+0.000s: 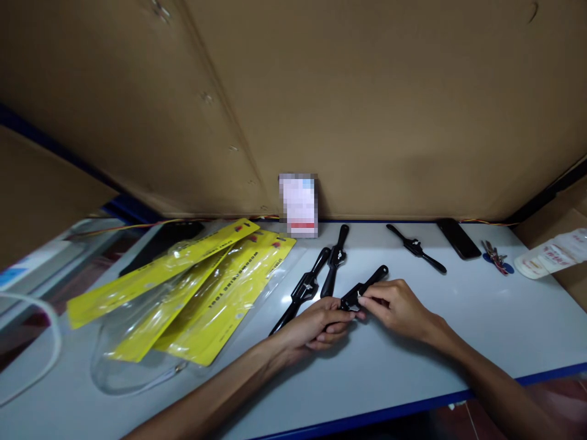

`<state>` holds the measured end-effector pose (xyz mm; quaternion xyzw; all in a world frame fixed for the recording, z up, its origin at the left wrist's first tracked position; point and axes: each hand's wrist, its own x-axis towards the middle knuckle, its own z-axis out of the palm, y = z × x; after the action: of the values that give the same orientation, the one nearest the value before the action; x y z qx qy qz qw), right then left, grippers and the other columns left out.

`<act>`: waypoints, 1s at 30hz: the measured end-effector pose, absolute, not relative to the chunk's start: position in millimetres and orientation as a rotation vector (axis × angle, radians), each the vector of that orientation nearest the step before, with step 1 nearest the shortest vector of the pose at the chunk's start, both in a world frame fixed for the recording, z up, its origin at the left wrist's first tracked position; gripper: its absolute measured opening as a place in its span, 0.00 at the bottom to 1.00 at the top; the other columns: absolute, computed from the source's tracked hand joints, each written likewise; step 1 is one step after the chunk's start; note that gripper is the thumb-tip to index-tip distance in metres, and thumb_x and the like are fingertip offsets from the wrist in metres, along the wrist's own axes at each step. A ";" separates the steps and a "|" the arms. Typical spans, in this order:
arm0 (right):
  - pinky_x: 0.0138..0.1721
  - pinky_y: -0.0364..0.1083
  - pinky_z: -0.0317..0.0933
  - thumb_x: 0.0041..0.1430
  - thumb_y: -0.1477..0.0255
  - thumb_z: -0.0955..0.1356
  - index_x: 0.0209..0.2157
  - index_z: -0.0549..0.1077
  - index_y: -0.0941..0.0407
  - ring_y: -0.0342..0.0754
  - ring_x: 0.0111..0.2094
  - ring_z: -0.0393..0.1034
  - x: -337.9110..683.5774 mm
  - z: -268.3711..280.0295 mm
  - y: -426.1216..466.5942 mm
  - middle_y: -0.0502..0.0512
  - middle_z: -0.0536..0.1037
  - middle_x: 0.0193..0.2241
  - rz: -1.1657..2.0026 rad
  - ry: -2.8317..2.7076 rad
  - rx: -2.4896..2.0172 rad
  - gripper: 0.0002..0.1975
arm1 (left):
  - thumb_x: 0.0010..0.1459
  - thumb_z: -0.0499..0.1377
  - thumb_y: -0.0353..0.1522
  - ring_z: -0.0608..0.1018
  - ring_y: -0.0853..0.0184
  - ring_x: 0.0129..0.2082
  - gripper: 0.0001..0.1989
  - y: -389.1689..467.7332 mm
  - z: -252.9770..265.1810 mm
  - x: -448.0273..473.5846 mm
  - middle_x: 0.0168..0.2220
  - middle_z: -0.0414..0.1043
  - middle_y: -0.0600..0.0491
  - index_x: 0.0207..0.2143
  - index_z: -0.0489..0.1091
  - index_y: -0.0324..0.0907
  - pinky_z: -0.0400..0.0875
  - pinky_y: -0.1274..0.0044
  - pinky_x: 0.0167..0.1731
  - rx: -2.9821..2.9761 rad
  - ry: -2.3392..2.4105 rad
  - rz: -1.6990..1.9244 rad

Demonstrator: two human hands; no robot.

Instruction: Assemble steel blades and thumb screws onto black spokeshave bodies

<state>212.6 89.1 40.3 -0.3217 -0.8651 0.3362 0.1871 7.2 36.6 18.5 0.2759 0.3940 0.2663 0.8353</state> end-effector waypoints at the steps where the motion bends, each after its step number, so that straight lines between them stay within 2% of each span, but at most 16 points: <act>1: 0.35 0.45 0.59 0.70 0.69 0.63 0.27 0.78 0.54 0.44 0.27 0.69 211.9 41.2 88.2 0.51 0.79 0.26 0.988 -2.442 -0.875 0.18 | 0.49 0.69 0.37 0.43 0.80 0.13 0.15 36.8 18.0 7.1 0.15 0.50 0.68 0.34 0.72 0.38 0.33 0.83 0.10 0.586 0.840 0.560; 4: 0.36 0.46 0.59 0.71 0.69 0.62 0.29 0.79 0.54 0.45 0.29 0.71 210.2 42.7 85.9 0.51 0.81 0.28 0.980 -2.471 -0.854 0.18 | 0.49 0.69 0.37 0.43 0.80 0.13 0.14 37.2 17.5 7.1 0.14 0.49 0.68 0.33 0.71 0.39 0.33 0.83 0.10 0.599 0.853 0.546; 9: 0.39 0.46 0.61 0.71 0.70 0.62 0.32 0.80 0.53 0.45 0.32 0.74 210.1 40.5 86.2 0.51 0.82 0.30 0.955 -2.489 -0.834 0.17 | 0.51 0.68 0.39 0.44 0.80 0.11 0.15 37.8 20.8 7.5 0.14 0.50 0.68 0.36 0.74 0.37 0.33 0.83 0.09 0.651 0.866 0.512; 12: 0.35 0.46 0.59 0.71 0.70 0.61 0.34 0.79 0.55 0.45 0.29 0.72 211.7 38.7 87.3 0.52 0.81 0.29 0.832 -2.505 -0.919 0.16 | 0.51 0.67 0.40 0.45 0.80 0.11 0.15 37.8 23.3 7.7 0.13 0.50 0.68 0.35 0.74 0.37 0.34 0.83 0.09 0.671 0.866 0.494; 14: 0.32 0.46 0.57 0.70 0.69 0.62 0.31 0.78 0.56 0.45 0.26 0.69 212.7 38.5 87.6 0.52 0.79 0.26 0.778 -2.496 -0.967 0.16 | 0.50 0.68 0.39 0.44 0.80 0.10 0.15 37.6 23.7 7.7 0.13 0.50 0.68 0.34 0.74 0.37 0.34 0.83 0.08 0.675 0.865 0.486; 17: 0.31 0.46 0.57 0.69 0.69 0.64 0.25 0.77 0.55 0.44 0.24 0.67 212.9 39.3 87.2 0.51 0.78 0.23 0.863 -2.470 -0.913 0.18 | 0.50 0.67 0.39 0.44 0.80 0.10 0.14 37.3 22.3 7.4 0.13 0.50 0.68 0.34 0.73 0.38 0.34 0.83 0.08 0.677 0.866 0.485; 20: 0.35 0.45 0.59 0.71 0.70 0.63 0.28 0.78 0.54 0.44 0.28 0.71 212.2 38.7 86.5 0.50 0.81 0.27 0.942 -2.496 -0.790 0.18 | 0.51 0.67 0.39 0.45 0.80 0.11 0.14 37.4 19.9 7.0 0.13 0.50 0.68 0.34 0.73 0.38 0.34 0.83 0.08 0.682 0.863 0.488; 23: 0.35 0.46 0.58 0.71 0.70 0.62 0.32 0.79 0.55 0.44 0.29 0.71 212.7 35.1 86.9 0.52 0.82 0.29 0.776 -2.542 -0.852 0.17 | 0.51 0.67 0.39 0.45 0.80 0.11 0.14 37.7 18.6 7.1 0.13 0.51 0.68 0.35 0.73 0.37 0.35 0.83 0.08 0.684 0.855 0.480; 26: 0.31 0.46 0.55 0.70 0.70 0.63 0.28 0.77 0.56 0.44 0.25 0.67 213.7 32.9 87.5 0.52 0.78 0.25 0.640 -2.537 -0.932 0.17 | 0.51 0.67 0.40 0.45 0.80 0.10 0.15 37.6 18.3 7.0 0.13 0.51 0.68 0.35 0.73 0.37 0.35 0.84 0.08 0.678 0.856 0.472; 30: 0.33 0.44 0.58 0.71 0.69 0.63 0.25 0.77 0.55 0.43 0.27 0.69 212.1 35.1 86.7 0.50 0.79 0.24 0.811 -2.531 -0.790 0.20 | 0.49 0.68 0.40 0.45 0.80 0.10 0.16 37.1 17.4 6.4 0.13 0.51 0.69 0.35 0.73 0.38 0.35 0.84 0.08 0.677 0.859 0.475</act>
<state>212.1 86.7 35.1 -0.2801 -0.8973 0.2876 0.1835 6.4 37.1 17.4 0.3186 0.4045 0.2237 0.8275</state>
